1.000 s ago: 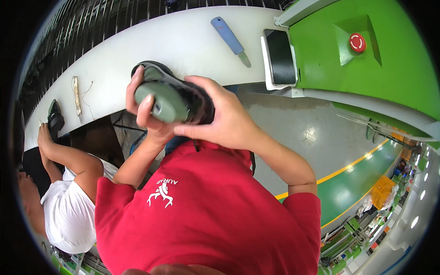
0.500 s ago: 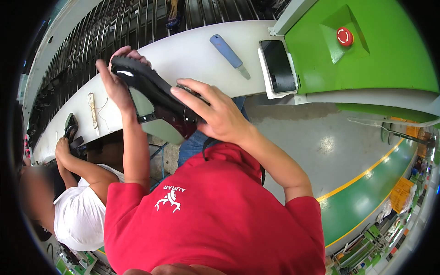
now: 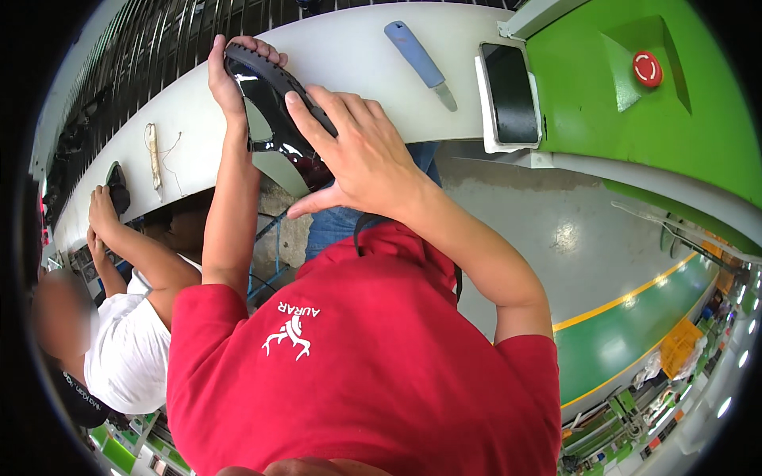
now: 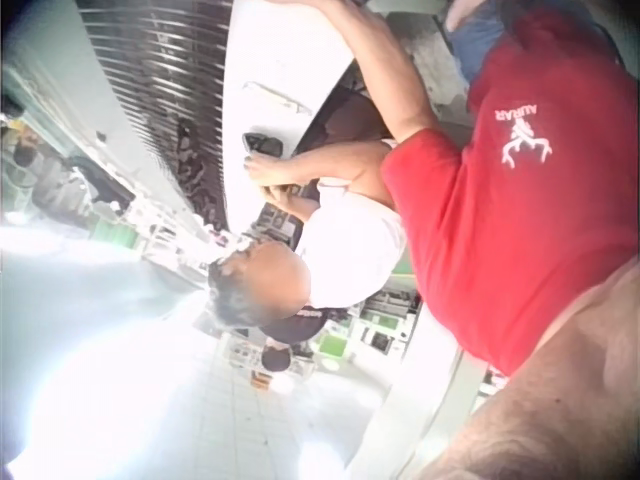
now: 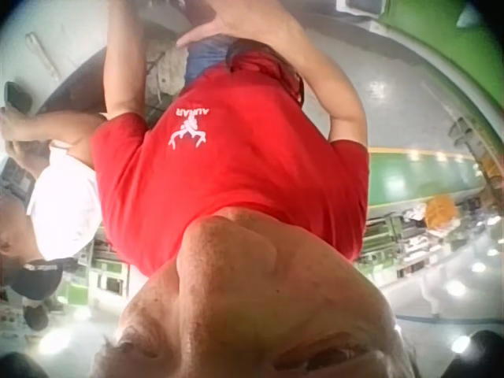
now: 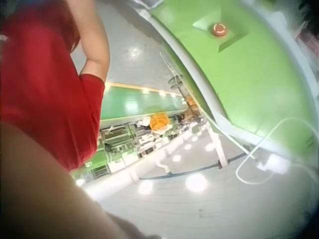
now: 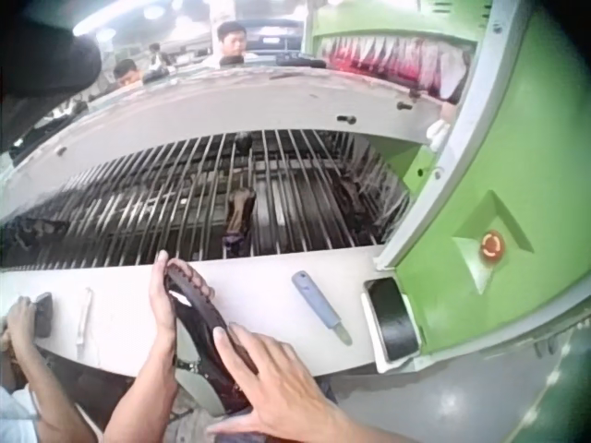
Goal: The person assembles a black sandal by pressing a sole onto the upper part of the shoe. They repeatedly inspect the fit, rotate the shoe to check different angles, and use a blue plastic tool to press the sole edges firmly into place. The task is performed on a white workbench in a factory setting.
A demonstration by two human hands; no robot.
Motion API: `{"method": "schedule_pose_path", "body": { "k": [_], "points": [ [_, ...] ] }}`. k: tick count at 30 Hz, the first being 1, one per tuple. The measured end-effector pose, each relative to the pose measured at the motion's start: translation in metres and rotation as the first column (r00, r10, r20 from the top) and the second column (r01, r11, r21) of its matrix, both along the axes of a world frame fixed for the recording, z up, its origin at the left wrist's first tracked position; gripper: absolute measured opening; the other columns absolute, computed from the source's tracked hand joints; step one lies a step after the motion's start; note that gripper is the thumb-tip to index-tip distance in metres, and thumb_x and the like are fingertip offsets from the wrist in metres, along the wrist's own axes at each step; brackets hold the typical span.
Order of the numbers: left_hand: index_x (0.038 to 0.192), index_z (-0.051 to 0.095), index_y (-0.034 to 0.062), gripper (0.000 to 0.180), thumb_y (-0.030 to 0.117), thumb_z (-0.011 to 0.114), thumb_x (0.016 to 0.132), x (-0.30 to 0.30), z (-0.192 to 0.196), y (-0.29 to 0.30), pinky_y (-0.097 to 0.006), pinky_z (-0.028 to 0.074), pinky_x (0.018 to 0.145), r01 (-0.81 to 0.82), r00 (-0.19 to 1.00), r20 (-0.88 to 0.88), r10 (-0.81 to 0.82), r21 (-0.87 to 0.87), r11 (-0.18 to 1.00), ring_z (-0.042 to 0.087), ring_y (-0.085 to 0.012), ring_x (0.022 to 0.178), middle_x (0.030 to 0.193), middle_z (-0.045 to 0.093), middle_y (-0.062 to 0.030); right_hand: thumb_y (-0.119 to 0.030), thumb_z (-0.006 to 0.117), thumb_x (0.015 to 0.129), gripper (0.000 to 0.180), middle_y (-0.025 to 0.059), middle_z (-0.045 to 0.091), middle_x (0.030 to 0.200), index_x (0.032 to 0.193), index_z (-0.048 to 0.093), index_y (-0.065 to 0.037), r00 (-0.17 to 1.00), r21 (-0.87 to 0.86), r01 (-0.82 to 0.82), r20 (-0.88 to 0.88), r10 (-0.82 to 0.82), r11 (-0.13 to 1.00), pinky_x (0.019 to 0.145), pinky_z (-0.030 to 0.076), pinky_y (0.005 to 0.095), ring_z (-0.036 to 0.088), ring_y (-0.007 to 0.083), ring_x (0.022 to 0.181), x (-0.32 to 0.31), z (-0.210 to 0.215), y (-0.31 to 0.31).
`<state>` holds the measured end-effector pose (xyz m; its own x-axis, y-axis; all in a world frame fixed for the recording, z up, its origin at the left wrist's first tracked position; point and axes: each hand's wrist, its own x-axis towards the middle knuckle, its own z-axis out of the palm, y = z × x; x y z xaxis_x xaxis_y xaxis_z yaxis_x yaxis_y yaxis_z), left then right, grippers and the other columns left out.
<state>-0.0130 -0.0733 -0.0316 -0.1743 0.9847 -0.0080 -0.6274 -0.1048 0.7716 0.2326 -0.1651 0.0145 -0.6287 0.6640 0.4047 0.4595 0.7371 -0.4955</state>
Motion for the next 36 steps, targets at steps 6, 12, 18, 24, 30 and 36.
{"method": "schedule_pose_path", "body": {
  "k": [6,12,18,24,30,36],
  "points": [
    [0.095,0.064,0.0032,0.059,0.054,0.041,0.114,0.005,0.004,-0.003,-0.046,0.052,0.082,-0.095,0.994,-0.056,0.092,-0.055,0.994,0.061,-0.0291,0.081,0.084,0.062,-0.0130,-0.089,0.079,0.066,0.140,0.0254,0.051,0.156,0.169,0.038,-0.004,0.999,-0.027,0.011,0.041,-0.010,1.000,0.106,0.051,0.0525,0.061,0.0433,0.125,-0.012,0.003,0.010],
    [0.096,0.064,0.0023,0.067,0.060,0.035,0.115,-0.002,-0.006,0.003,-0.049,0.053,0.081,-0.109,0.984,-0.144,0.103,-0.031,0.994,0.062,-0.0312,0.080,0.084,0.064,-0.0158,-0.086,0.082,0.067,0.138,0.0251,0.055,0.151,0.168,0.038,-0.003,1.000,-0.059,0.015,0.019,-0.014,0.998,0.105,0.054,0.0528,0.063,0.0448,0.126,-0.024,0.008,0.023],
    [0.098,0.067,0.0017,0.063,0.051,0.033,0.118,-0.013,-0.015,0.005,-0.041,0.057,0.083,-0.138,0.970,-0.210,0.123,-0.058,0.989,0.067,-0.0274,0.083,0.087,0.070,-0.0150,-0.082,0.083,0.070,0.129,0.0263,0.058,0.142,0.161,0.045,0.001,0.998,-0.021,0.037,-0.045,-0.038,0.999,0.092,0.056,0.0525,0.067,0.0434,0.110,-0.053,0.014,0.042],
    [0.097,0.070,0.0013,0.053,0.037,0.037,0.117,-0.012,-0.012,0.009,-0.036,0.057,0.083,-0.191,0.955,-0.246,0.167,-0.079,0.978,0.068,-0.0233,0.082,0.087,0.072,-0.0107,-0.062,0.084,0.084,0.113,0.0250,0.058,0.144,0.167,0.036,-0.003,0.993,-0.151,0.111,0.044,-0.106,0.982,0.094,0.059,0.0524,0.069,0.0455,0.116,-0.068,0.017,0.051],
    [0.098,0.072,0.0020,0.054,0.039,0.038,0.118,-0.017,-0.016,0.011,-0.032,0.055,0.087,-0.240,0.878,-0.424,0.220,0.007,0.971,0.069,-0.0194,0.081,0.086,0.074,-0.0092,-0.053,0.084,0.087,0.103,0.0241,0.063,0.136,0.163,0.039,0.001,0.986,-0.191,0.120,-0.094,-0.140,0.974,0.093,0.059,0.0508,0.070,0.0446,0.113,-0.061,0.011,0.051],
    [0.095,0.071,0.0004,0.056,0.038,0.038,0.119,-0.016,-0.003,0.005,-0.032,0.053,0.080,-0.377,0.737,-0.580,0.347,0.074,0.923,0.065,-0.0165,0.076,0.083,0.071,-0.0065,-0.053,0.084,0.088,0.096,0.0230,0.065,0.132,0.158,0.045,0.000,0.974,-0.208,0.071,-0.196,-0.113,0.976,0.094,0.059,0.0496,0.070,0.0435,0.112,-0.049,0.015,0.051]
  ]
}}
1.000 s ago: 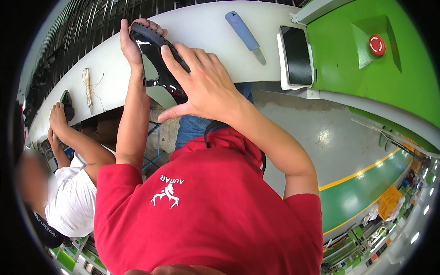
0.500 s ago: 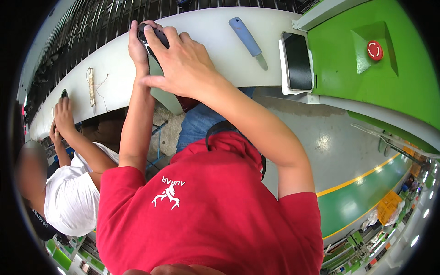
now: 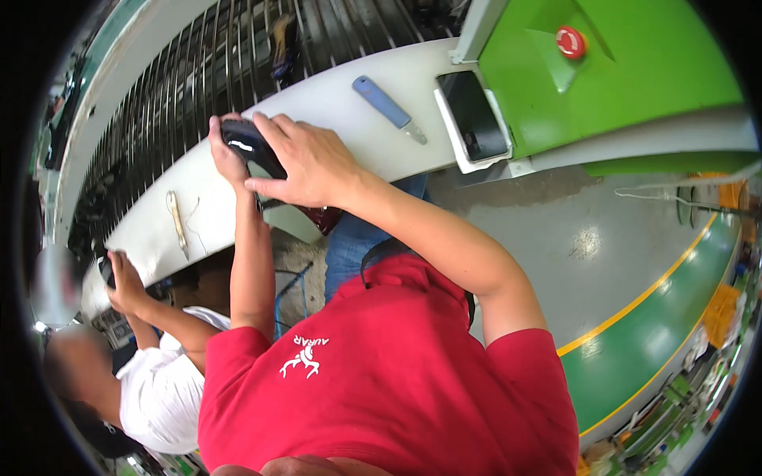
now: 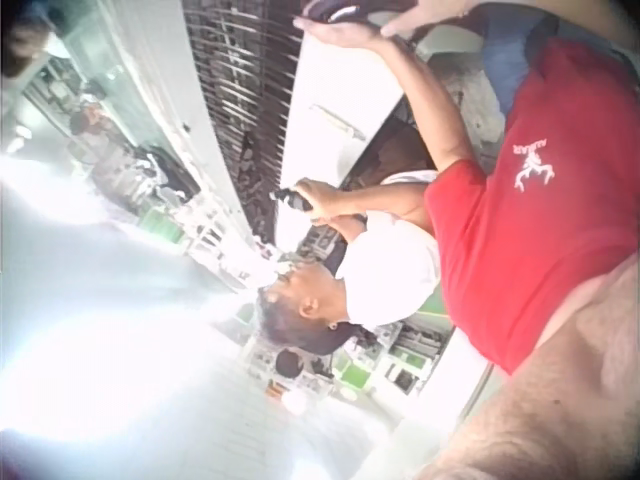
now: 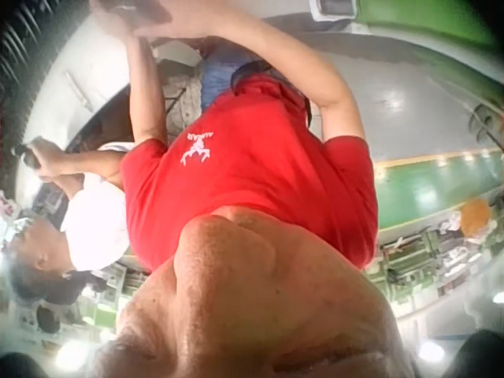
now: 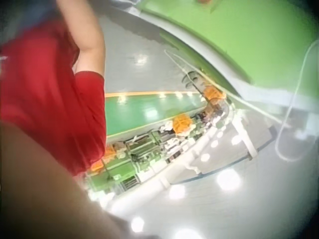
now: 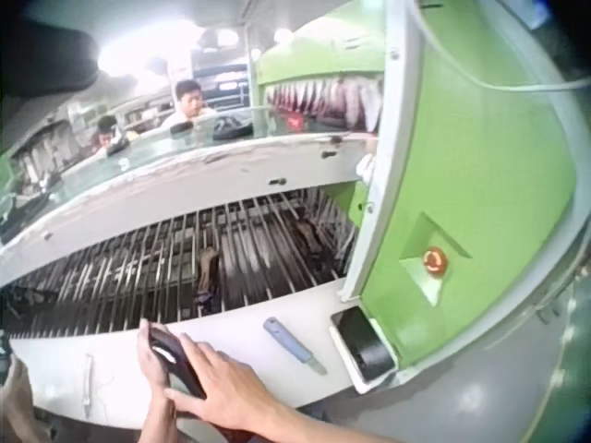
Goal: The person assembles a black sandal by pressing a sole onto the upper part of the shoe. They repeatedly inspect the fit, rotate the shoe to check different angles, and use a blue plastic tool to press the sole edges firmly into place. The task is performed on a white workbench in a factory setting.
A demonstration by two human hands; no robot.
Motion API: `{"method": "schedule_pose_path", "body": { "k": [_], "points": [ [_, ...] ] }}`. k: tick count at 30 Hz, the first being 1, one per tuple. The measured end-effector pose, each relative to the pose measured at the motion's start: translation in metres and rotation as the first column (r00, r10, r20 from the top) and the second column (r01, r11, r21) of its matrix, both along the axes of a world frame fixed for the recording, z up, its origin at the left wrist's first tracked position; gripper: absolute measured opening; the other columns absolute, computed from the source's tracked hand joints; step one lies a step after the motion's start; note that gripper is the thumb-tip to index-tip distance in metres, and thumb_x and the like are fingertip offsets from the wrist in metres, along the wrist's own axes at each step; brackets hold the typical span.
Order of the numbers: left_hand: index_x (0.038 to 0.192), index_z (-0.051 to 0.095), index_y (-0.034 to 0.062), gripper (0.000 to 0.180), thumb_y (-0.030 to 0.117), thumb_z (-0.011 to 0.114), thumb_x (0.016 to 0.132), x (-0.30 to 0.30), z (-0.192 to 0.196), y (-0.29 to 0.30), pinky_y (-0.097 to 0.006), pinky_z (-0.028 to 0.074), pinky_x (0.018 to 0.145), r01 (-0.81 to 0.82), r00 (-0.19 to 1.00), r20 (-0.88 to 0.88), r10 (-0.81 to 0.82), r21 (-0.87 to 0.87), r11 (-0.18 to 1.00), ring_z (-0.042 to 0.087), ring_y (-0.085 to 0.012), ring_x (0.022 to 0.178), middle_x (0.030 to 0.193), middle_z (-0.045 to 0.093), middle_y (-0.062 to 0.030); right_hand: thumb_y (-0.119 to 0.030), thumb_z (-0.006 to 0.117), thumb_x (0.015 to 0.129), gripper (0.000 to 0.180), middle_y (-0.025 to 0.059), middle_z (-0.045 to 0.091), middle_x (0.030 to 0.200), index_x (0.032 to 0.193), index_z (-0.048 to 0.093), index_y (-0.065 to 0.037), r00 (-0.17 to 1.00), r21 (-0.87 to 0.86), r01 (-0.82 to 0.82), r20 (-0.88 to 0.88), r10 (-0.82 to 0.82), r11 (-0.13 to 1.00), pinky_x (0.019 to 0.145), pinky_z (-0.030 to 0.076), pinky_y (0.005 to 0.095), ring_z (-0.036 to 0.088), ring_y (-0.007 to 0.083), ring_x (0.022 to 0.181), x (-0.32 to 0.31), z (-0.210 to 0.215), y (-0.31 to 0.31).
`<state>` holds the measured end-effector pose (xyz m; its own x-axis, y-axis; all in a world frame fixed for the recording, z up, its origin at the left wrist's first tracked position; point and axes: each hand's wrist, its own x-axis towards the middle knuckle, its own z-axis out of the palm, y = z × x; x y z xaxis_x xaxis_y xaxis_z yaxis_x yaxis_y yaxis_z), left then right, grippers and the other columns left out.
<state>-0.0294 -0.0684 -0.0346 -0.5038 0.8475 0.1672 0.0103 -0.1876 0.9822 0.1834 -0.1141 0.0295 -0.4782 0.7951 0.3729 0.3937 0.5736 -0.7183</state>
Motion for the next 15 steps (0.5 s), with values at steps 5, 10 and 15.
{"method": "schedule_pose_path", "body": {
  "k": [5,10,15],
  "points": [
    [0.117,0.071,-0.0044,0.061,0.042,0.032,0.121,0.056,0.084,-0.025,-0.032,0.054,0.084,0.139,0.979,-0.151,-0.135,0.020,0.990,0.068,-0.0176,0.085,0.094,0.072,-0.0101,-0.049,0.086,0.088,0.092,0.0225,0.067,0.135,0.155,0.049,0.001,0.989,-0.037,0.108,-0.100,-0.111,0.994,0.092,0.060,0.0477,0.073,0.0417,0.109,0.013,0.024,-0.003],
    [0.161,0.049,0.0004,0.072,0.056,0.029,0.119,0.084,0.096,-0.037,-0.040,0.047,0.116,0.406,0.897,-0.255,-0.360,0.156,0.900,0.063,-0.0291,0.134,0.147,0.064,-0.0200,-0.037,0.088,0.088,0.073,0.0211,0.074,0.123,0.145,0.060,-0.001,0.934,-0.115,0.121,-0.324,-0.153,0.986,0.093,0.060,0.0436,0.075,0.0364,0.107,0.038,0.027,0.001],
    [0.172,0.025,0.0045,0.094,0.059,0.061,0.104,0.092,0.061,-0.083,-0.050,0.032,0.129,0.493,0.866,-0.155,-0.474,0.112,0.863,0.038,-0.0336,0.161,0.173,0.037,-0.0234,-0.037,0.083,0.097,0.061,0.0148,0.076,0.120,0.139,0.061,0.003,0.684,-0.382,0.064,-0.656,-0.319,0.922,0.095,0.058,0.0375,0.072,0.0206,0.109,0.053,-0.009,0.019]
  ]
}}
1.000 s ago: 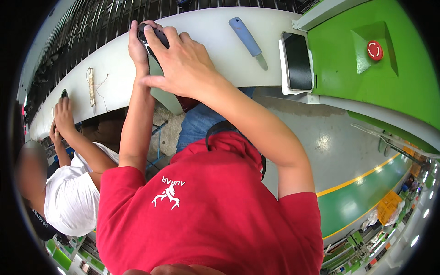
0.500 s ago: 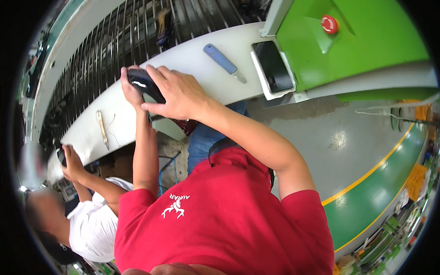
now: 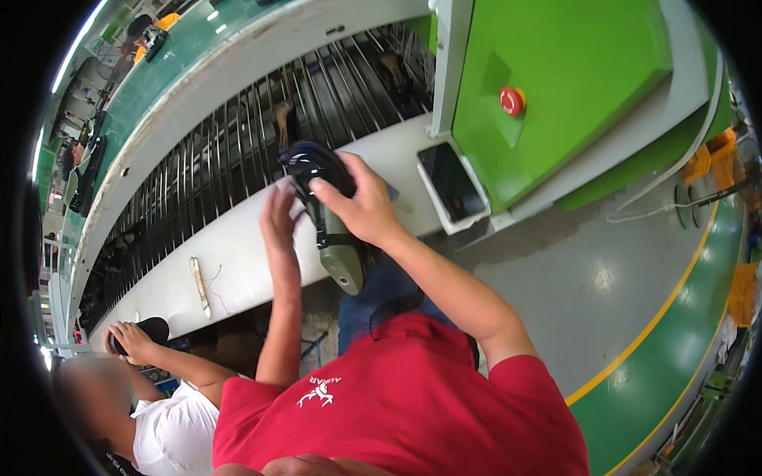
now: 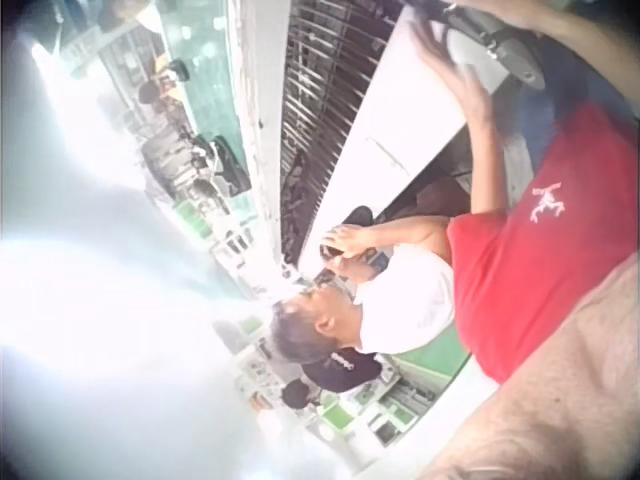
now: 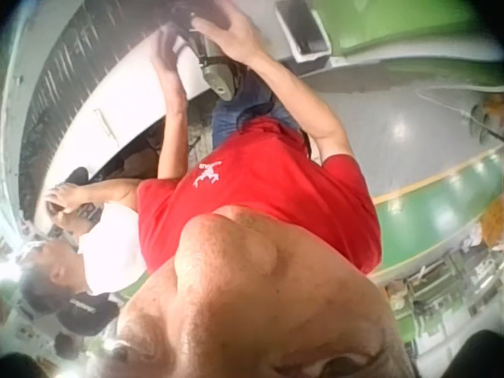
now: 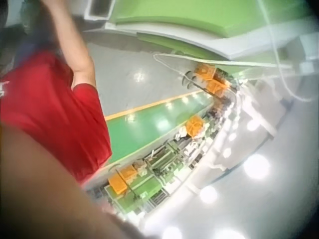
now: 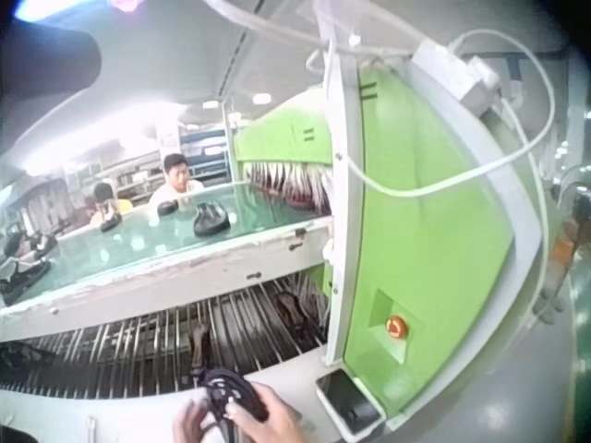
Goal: The person assembles a black sandal by pressing a sole onto the upper part of the shoe. They repeatedly inspect the fit, rotate the shoe to check different angles, and use a blue plastic tool to press the sole edges firmly into place. The task is performed on a white workbench in a factory setting.
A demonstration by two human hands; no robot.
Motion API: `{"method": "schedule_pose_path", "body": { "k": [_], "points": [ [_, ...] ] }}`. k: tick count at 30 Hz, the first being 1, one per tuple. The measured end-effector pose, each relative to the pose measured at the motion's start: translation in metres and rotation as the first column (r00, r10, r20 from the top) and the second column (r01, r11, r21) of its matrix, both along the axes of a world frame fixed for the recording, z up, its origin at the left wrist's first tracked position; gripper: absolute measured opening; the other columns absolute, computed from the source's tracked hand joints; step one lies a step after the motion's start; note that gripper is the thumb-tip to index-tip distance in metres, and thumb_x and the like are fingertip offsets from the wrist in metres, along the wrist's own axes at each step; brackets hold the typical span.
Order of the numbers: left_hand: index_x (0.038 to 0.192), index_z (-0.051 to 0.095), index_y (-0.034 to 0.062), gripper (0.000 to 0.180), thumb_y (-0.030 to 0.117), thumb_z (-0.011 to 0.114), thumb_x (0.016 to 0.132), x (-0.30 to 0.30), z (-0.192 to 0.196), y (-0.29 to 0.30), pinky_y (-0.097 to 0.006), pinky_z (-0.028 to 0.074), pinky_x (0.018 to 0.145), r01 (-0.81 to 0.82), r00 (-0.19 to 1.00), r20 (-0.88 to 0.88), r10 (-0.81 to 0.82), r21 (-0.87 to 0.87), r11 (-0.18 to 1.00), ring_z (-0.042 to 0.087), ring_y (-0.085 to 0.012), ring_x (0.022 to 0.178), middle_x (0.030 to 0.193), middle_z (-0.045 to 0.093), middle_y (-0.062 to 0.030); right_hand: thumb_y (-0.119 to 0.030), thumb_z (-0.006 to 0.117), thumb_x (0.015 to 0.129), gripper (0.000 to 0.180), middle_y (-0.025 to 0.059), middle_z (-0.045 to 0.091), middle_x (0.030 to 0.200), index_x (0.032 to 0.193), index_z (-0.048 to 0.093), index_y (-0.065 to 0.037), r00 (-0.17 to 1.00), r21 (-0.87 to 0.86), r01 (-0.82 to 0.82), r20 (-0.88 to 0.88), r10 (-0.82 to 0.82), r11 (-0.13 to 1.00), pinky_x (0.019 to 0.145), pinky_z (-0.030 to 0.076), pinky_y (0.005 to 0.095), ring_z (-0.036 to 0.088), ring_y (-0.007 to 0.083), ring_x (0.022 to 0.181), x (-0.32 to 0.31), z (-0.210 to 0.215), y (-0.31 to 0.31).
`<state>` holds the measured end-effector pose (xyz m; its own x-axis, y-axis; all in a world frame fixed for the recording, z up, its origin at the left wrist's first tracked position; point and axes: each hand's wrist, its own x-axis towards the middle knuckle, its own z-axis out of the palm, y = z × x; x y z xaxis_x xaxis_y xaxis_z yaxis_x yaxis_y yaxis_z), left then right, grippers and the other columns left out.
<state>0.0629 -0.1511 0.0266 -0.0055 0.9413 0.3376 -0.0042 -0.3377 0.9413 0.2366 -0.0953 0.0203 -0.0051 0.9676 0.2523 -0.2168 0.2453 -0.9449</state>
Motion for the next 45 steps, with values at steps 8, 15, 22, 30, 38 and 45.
{"method": "schedule_pose_path", "body": {
  "k": [8,15,22,30,38,45],
  "points": [
    [0.169,0.010,-0.0032,0.137,0.034,0.103,0.075,0.056,-0.065,-0.070,-0.047,0.044,0.121,-0.135,0.977,-0.172,0.122,-0.062,0.989,0.047,-0.0387,0.150,0.165,0.036,-0.0267,-0.039,0.080,0.101,0.062,0.0161,0.076,0.120,0.140,0.061,0.005,0.999,-0.010,0.045,0.022,-0.045,0.999,0.098,0.056,0.0369,0.072,0.0213,0.109,-0.004,0.010,-0.006],
    [0.163,0.037,-0.0044,0.084,0.011,0.079,0.092,0.032,-0.065,-0.049,-0.047,0.035,0.128,-0.083,0.993,-0.052,0.104,0.316,0.945,0.045,-0.0340,0.152,0.162,0.046,-0.0202,-0.036,0.081,0.100,0.075,0.0219,0.065,0.145,0.158,0.049,0.000,0.971,0.363,-0.204,0.192,0.141,0.909,0.111,0.052,0.0435,0.067,0.0347,0.131,-0.009,0.078,-0.036],
    [0.142,0.063,-0.0052,0.051,0.012,0.082,0.098,-0.048,0.097,0.042,-0.039,0.052,0.108,-0.533,0.801,0.073,0.594,0.538,0.653,0.066,-0.0244,0.120,0.135,0.068,-0.0136,-0.022,0.080,0.098,0.060,0.0167,0.073,0.127,0.151,0.056,-0.004,0.856,0.181,-0.226,0.506,0.106,0.957,0.105,0.055,0.0435,0.070,0.0311,0.119,-0.003,-0.010,-0.016],
    [0.128,0.068,-0.0011,0.057,0.034,0.092,0.090,-0.182,0.260,0.176,-0.032,0.055,0.093,-0.438,0.692,-0.025,0.722,0.780,0.446,0.069,-0.0176,0.102,0.114,0.073,-0.0063,-0.023,0.082,0.092,0.036,0.0086,0.074,0.113,0.124,0.075,-0.008,0.670,0.327,-0.313,0.742,-0.037,0.892,0.101,0.050,0.0448,0.064,0.0321,0.114,-0.006,-0.040,-0.033],
    [0.120,0.083,0.0107,0.072,0.075,0.075,0.088,-0.219,0.260,0.229,-0.041,0.059,0.098,-0.545,0.228,-0.581,0.781,0.588,0.597,0.079,-0.0310,0.108,0.110,0.084,-0.0110,-0.021,0.082,0.091,0.035,0.0074,0.074,0.115,0.122,0.076,-0.009,0.676,0.365,-0.297,0.733,-0.076,0.882,0.100,0.051,0.0435,0.064,0.0302,0.116,-0.005,-0.041,-0.034],
    [0.115,0.083,0.0244,0.032,0.051,0.076,0.098,-0.174,0.264,0.217,-0.039,0.061,0.084,-0.450,0.101,-0.281,0.954,0.843,0.296,0.081,-0.0222,0.098,0.106,0.085,0.0039,-0.022,0.081,0.091,0.035,0.0054,0.073,0.116,0.122,0.076,-0.008,0.662,0.393,-0.281,0.740,-0.120,0.876,0.100,0.051,0.0427,0.063,0.0292,0.115,-0.007,-0.041,-0.038]
  ]
}}
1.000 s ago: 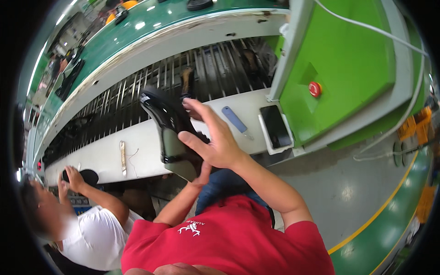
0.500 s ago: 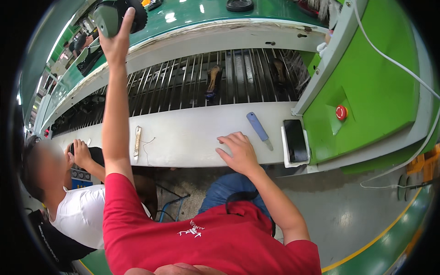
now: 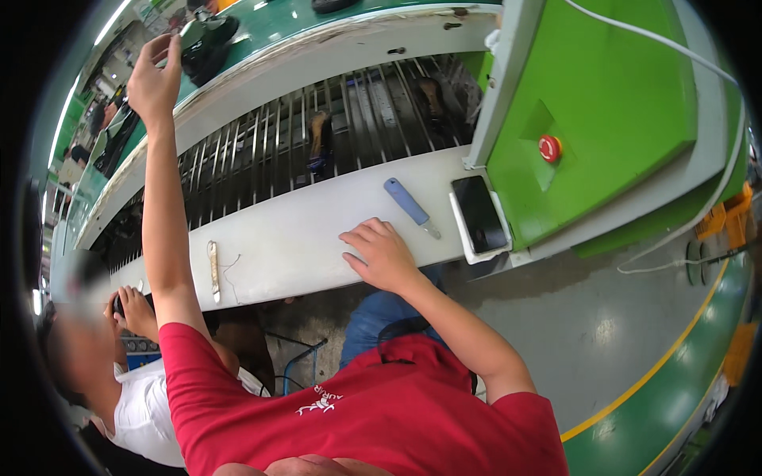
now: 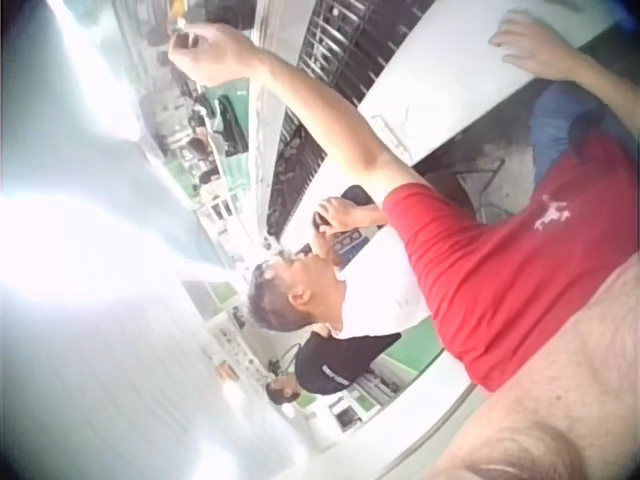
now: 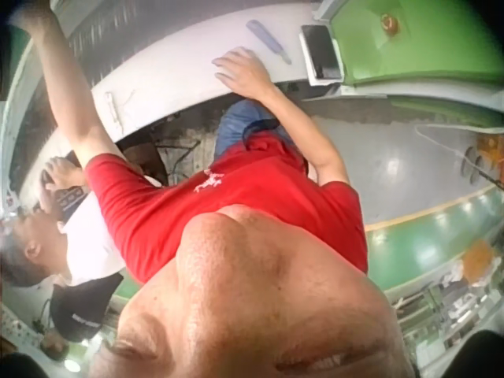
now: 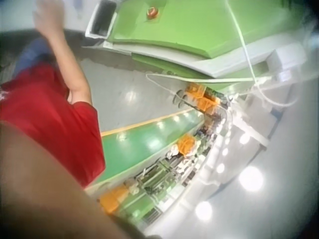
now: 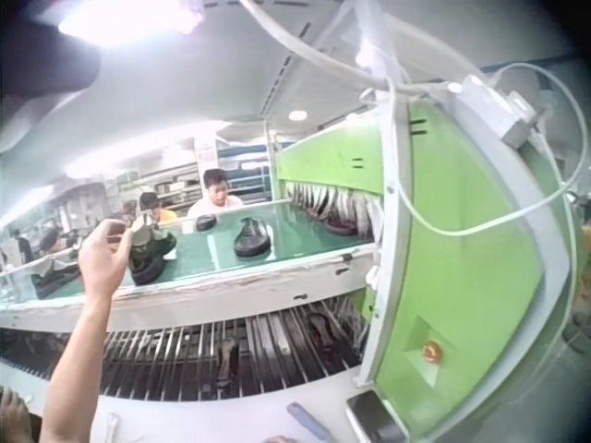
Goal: The person assembles a black sandal by pressing a sole onto the upper part of the shoe. They repeatedly inspect the fit, rotate the shoe to check different angles, and use a blue plastic tool to press the sole edges firmly into place. The task is performed on a white workbench in a factory setting.
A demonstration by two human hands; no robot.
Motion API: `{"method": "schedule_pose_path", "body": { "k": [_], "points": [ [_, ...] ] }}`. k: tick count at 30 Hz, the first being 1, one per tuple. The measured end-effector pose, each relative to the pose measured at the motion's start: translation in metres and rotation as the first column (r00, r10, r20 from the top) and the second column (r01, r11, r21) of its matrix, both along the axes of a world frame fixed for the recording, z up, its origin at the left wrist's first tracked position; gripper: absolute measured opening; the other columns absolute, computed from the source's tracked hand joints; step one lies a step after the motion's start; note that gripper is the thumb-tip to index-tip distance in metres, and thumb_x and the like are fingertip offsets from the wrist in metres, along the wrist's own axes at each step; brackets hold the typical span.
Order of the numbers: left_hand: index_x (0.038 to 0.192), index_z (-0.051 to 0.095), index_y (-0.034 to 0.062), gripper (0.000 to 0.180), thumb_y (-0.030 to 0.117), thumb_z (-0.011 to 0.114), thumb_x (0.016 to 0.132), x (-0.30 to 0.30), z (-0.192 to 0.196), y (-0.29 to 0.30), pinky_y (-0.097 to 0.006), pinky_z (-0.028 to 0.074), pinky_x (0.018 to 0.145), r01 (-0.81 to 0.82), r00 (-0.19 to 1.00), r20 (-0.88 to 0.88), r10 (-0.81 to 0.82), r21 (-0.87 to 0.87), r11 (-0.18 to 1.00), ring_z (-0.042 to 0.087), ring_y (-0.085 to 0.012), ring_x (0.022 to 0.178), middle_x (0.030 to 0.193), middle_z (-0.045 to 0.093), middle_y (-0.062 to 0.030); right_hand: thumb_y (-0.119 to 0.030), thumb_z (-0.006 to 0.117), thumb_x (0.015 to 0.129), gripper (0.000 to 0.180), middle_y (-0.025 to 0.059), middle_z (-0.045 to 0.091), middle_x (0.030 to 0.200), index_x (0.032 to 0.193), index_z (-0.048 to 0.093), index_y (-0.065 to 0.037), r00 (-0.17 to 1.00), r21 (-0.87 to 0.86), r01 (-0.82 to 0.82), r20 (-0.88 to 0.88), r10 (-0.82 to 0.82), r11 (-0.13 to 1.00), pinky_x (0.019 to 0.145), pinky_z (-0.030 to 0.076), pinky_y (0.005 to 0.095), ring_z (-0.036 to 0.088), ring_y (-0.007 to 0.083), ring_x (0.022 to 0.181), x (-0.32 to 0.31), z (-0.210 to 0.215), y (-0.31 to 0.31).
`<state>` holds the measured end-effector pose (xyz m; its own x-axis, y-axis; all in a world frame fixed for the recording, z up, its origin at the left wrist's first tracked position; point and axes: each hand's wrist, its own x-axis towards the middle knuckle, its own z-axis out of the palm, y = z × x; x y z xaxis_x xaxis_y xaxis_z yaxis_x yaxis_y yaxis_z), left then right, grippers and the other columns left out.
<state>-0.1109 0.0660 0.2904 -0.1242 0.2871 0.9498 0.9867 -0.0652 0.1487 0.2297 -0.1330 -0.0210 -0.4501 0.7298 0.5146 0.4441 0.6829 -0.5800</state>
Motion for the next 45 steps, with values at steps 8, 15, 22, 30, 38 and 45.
{"method": "schedule_pose_path", "body": {
  "k": [8,15,22,30,38,45],
  "points": [
    [0.093,0.081,0.0069,0.011,0.017,0.084,0.091,0.200,-0.016,0.004,-0.035,0.058,0.068,0.568,0.779,-0.225,-0.585,-0.142,0.811,0.075,-0.0223,0.074,0.086,0.077,-0.0083,-0.023,0.081,0.091,0.033,0.0037,0.073,0.117,0.121,0.076,-0.009,0.999,0.058,0.031,0.005,-0.032,0.998,0.097,0.051,0.0422,0.063,0.0272,0.114,0.002,-0.008,-0.001],
    [0.097,0.082,0.0081,0.021,0.028,0.080,0.092,0.321,-0.013,0.084,-0.049,0.059,0.078,0.605,0.676,-0.306,-0.671,-0.289,0.742,0.076,-0.0375,0.086,0.090,0.077,-0.0157,-0.022,0.078,0.092,0.029,0.0037,0.071,0.115,0.118,0.074,-0.009,0.999,0.081,0.032,-0.004,-0.032,0.996,0.099,0.050,0.0435,0.061,0.0275,0.115,0.005,-0.013,-0.002],
    [0.095,0.082,0.0084,0.025,0.033,0.076,0.092,0.392,-0.015,0.166,-0.054,0.061,0.080,0.417,0.773,-0.281,-0.569,-0.451,0.789,0.077,-0.0398,0.092,0.094,0.079,-0.0203,-0.022,0.076,0.095,0.024,0.0034,0.071,0.113,0.116,0.074,-0.009,0.999,0.049,0.003,-0.046,-0.001,0.999,0.100,0.049,0.0422,0.061,0.0263,0.115,0.011,-0.015,0.001],
    [0.099,0.083,0.0067,0.022,0.026,0.072,0.092,0.400,-0.019,0.195,-0.052,0.063,0.085,0.236,0.785,-0.375,-0.494,-0.556,0.797,0.079,-0.0393,0.098,0.101,0.081,-0.0206,-0.020,0.076,0.095,0.021,0.0032,0.072,0.111,0.114,0.075,-0.009,0.998,0.036,-0.014,-0.061,0.016,0.999,0.098,0.049,0.0411,0.062,0.0250,0.114,0.010,-0.013,0.001],
    [0.095,0.078,0.0015,0.029,0.028,0.067,0.100,0.326,-0.003,0.184,-0.050,0.061,0.078,0.282,0.808,-0.382,-0.448,-0.417,0.864,0.079,-0.0378,0.084,0.089,0.079,-0.0200,-0.019,0.076,0.094,0.017,0.0027,0.073,0.106,0.108,0.077,-0.009,0.994,0.058,-0.014,-0.112,0.020,0.998,0.096,0.050,0.0413,0.063,0.0250,0.110,0.006,-0.012,0.001],
    [0.111,0.071,-0.0046,0.018,0.012,0.065,0.109,0.247,0.035,0.020,-0.033,0.062,0.062,0.742,0.638,0.278,-0.718,-0.472,0.476,0.079,-0.0184,0.070,0.079,0.079,-0.0112,-0.019,0.077,0.092,0.017,0.0034,0.074,0.104,0.105,0.078,-0.008,0.991,0.048,0.037,-0.127,-0.031,0.998,0.095,0.051,0.0420,0.064,0.0253,0.108,0.014,-0.013,0.005]
  ]
}}
